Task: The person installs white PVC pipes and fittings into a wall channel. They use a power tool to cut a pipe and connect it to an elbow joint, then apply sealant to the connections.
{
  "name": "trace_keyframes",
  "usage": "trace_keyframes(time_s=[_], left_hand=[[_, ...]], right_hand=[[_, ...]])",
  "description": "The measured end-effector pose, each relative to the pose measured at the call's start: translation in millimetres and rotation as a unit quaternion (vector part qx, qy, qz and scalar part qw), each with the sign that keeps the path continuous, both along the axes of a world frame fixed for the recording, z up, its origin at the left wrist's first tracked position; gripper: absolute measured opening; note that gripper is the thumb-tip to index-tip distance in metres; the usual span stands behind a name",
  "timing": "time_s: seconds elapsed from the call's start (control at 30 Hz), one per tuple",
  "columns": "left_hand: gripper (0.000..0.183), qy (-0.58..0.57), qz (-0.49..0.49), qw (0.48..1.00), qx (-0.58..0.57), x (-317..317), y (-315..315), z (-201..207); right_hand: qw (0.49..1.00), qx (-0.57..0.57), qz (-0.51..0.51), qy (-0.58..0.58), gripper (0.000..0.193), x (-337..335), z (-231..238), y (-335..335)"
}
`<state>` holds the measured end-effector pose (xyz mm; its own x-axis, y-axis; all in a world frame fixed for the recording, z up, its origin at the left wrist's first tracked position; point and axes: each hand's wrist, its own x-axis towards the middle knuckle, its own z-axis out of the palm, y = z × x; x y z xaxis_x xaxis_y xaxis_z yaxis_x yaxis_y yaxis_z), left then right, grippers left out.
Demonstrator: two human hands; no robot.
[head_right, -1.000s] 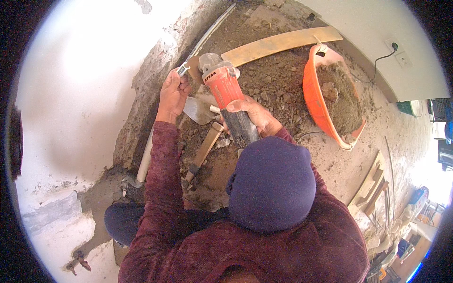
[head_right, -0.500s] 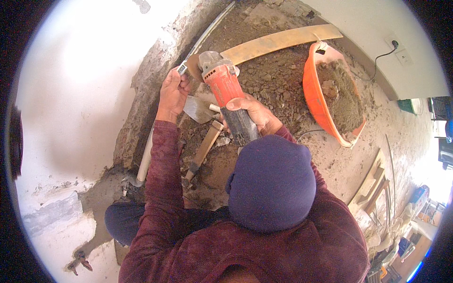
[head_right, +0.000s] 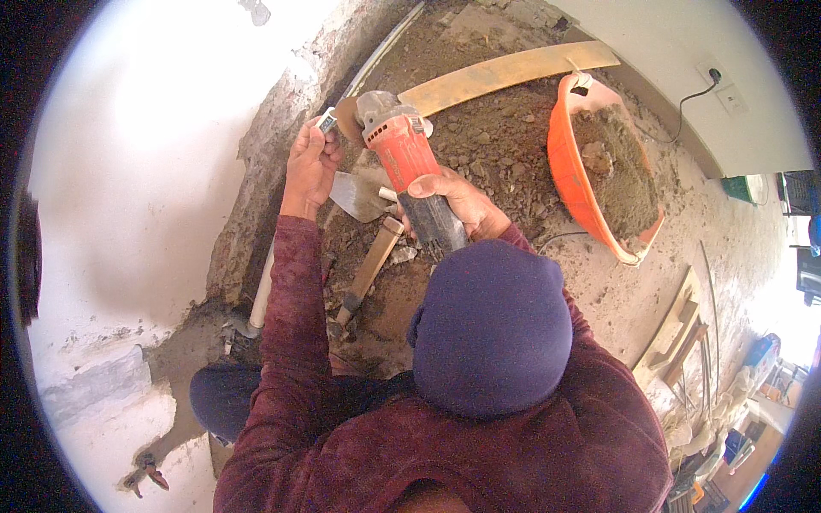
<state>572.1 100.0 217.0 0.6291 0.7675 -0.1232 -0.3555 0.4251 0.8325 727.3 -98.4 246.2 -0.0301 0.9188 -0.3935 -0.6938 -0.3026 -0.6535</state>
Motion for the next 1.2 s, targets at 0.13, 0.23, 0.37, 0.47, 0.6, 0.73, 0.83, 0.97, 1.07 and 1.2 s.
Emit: trace_keyframes(time_s=[0.13,0.23,0.37,0.47,0.6,0.73,0.83,0.97,1.07,1.2], left_hand=[[0.021,-0.008,-0.003,1.0,0.006,0,2,-2],[0.021,-0.002,-0.004,1.0,0.018,0,2,-4],[0.022,-0.001,-0.004,1.0,0.022,1,1,-3],[0.024,-0.005,-0.009,1.0,0.026,0,3,-7],[0.024,-0.002,-0.011,0.999,0.035,2,4,-10],[0.024,-0.006,-0.016,0.999,0.043,1,5,-13],[0.016,0.002,-0.005,0.999,0.035,1,3,-12],[0.016,0.006,-0.003,0.999,0.047,2,3,-10],[0.017,0.004,-0.007,0.999,0.04,2,3,-14],[0.019,0.003,-0.005,0.999,0.04,2,4,-17]], right_hand=[[1.0,-0.014,-0.005,0.006,0.055,0,2,-1],[1.0,-0.007,-0.001,0.013,0.056,0,2,-1],[1.0,-0.007,-0.004,0.014,0.057,0,6,-2],[1.0,-0.003,-0.005,0.019,0.056,0,2,-2],[0.999,-0.008,-0.006,0.03,0.055,1,1,-4],[0.999,-0.017,-0.007,0.038,0.054,1,-3,-3],[0.999,-0.011,-0.007,0.034,0.057,0,-2,-1],[0.999,-0.013,-0.003,0.041,0.057,0,1,-1],[0.999,-0.011,0.001,0.045,0.056,1,-2,-1],[0.999,-0.009,-0.006,0.042,0.055,1,0,0]])
